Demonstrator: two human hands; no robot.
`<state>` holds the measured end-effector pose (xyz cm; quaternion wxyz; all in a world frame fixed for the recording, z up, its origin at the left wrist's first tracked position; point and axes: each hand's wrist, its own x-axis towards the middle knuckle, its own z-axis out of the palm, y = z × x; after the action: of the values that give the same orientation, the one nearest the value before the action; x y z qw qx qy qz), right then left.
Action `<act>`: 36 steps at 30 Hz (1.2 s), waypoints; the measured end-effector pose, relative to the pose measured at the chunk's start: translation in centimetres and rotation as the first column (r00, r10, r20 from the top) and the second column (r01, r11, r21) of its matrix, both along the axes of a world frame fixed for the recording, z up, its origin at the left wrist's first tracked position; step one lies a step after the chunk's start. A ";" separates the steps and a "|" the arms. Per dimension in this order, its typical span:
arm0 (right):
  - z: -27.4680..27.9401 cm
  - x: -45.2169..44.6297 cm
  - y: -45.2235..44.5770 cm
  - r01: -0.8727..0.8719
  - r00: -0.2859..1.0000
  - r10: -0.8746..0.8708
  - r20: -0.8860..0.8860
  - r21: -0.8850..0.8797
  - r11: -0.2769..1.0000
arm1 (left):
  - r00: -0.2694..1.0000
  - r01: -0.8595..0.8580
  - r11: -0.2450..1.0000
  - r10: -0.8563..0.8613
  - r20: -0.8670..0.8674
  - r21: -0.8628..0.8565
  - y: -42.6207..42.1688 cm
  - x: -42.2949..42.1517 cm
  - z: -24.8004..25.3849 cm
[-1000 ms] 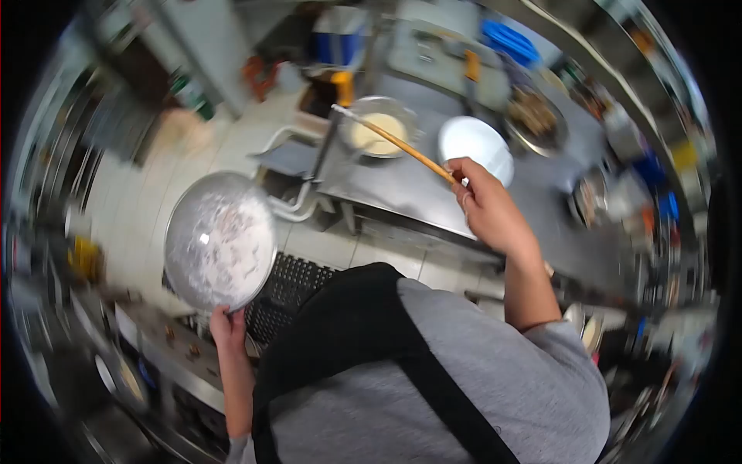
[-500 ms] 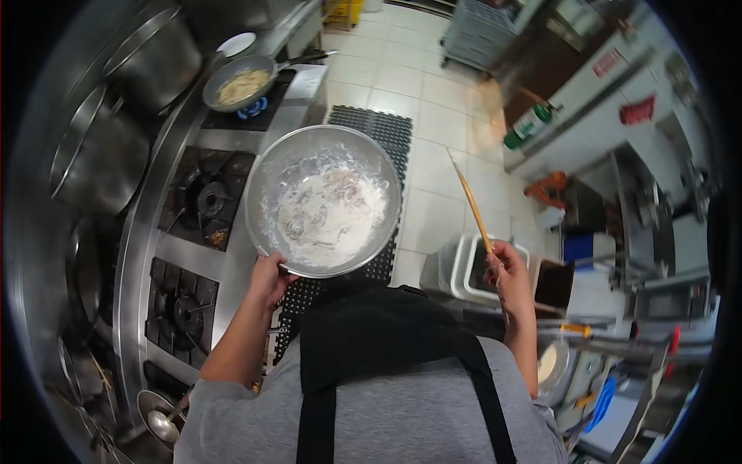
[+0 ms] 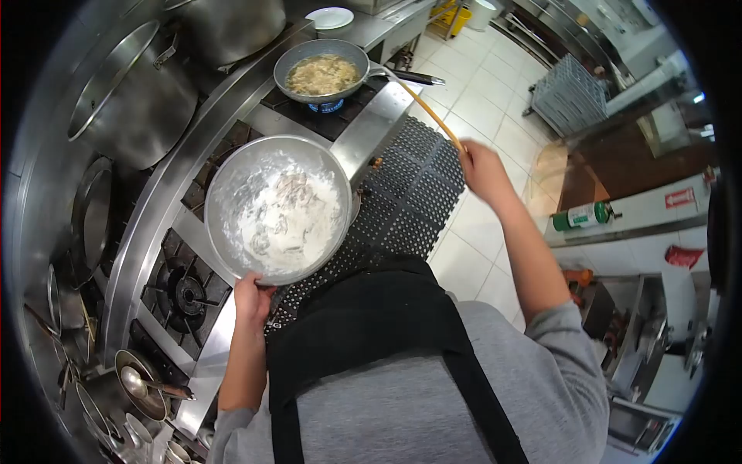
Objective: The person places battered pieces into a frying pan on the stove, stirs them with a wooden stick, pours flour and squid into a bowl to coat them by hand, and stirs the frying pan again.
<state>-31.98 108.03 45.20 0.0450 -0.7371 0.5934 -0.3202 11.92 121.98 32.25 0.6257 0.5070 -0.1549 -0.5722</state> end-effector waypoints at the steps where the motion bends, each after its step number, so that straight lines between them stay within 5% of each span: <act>1: 1.4 0.1 -4.1 -0.049 0.996 0.043 -0.078 -0.068 0.997 | 1.000 -0.028 0.999 0.028 0.002 0.017 0.2 -0.7 1.3; 3: 4.6 1.0 -10.5 0.078 0.930 -0.084 -0.358 -0.030 0.996 | 0.979 -0.203 0.978 0.204 -0.018 0.046 0.0 -2.8 3.0; 9: 6.5 4.7 -31.0 -0.129 0.694 -0.137 -0.707 -0.309 0.942 | 0.875 -0.478 0.872 0.484 -0.035 0.101 0.3 -8.0 2.4; 13: 8.6 10.0 -38.5 -0.247 0.555 0.038 -0.831 -0.121 0.961 | 0.764 -0.617 0.753 0.643 -0.055 0.229 -1.2 -12.1 5.2; 18: 8.6 10.4 -46.5 -0.444 0.508 0.352 -0.787 0.111 0.889 | 0.576 -0.764 0.591 0.806 -0.138 0.259 -2.7 -17.2 4.1; 20: 8.3 10.5 -49.2 -0.515 0.582 0.437 -0.686 0.105 0.851 | 0.522 -0.782 0.537 0.841 -0.139 0.316 -3.4 -18.2 3.9; 24: 6.8 11.3 -51.4 -0.495 0.558 0.392 -0.731 0.085 0.865 | 0.406 -0.818 0.417 0.906 -0.117 0.395 -3.3 -22.2 3.8; 26: 5.4 13.1 -51.4 -0.424 0.455 0.416 -0.788 0.219 0.879 | 0.375 -0.824 0.390 0.919 -0.122 0.410 -2.7 -21.9 3.0; 29: 5.9 12.2 -49.9 -0.533 0.493 0.572 -0.655 0.292 0.794 | 0.348 -0.819 0.358 0.931 -0.107 0.448 -0.3 -25.9 1.3; 36: 6.3 12.9 -46.7 -0.736 0.474 0.648 -0.596 0.137 0.663 | 0.241 -0.846 0.286 0.958 -0.156 0.450 2.7 -32.5 -1.1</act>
<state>-19.09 61.34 51.54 -0.0703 -0.9748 0.2016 -0.0642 -20.63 124.68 31.11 0.7798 0.4530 0.3806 -0.2045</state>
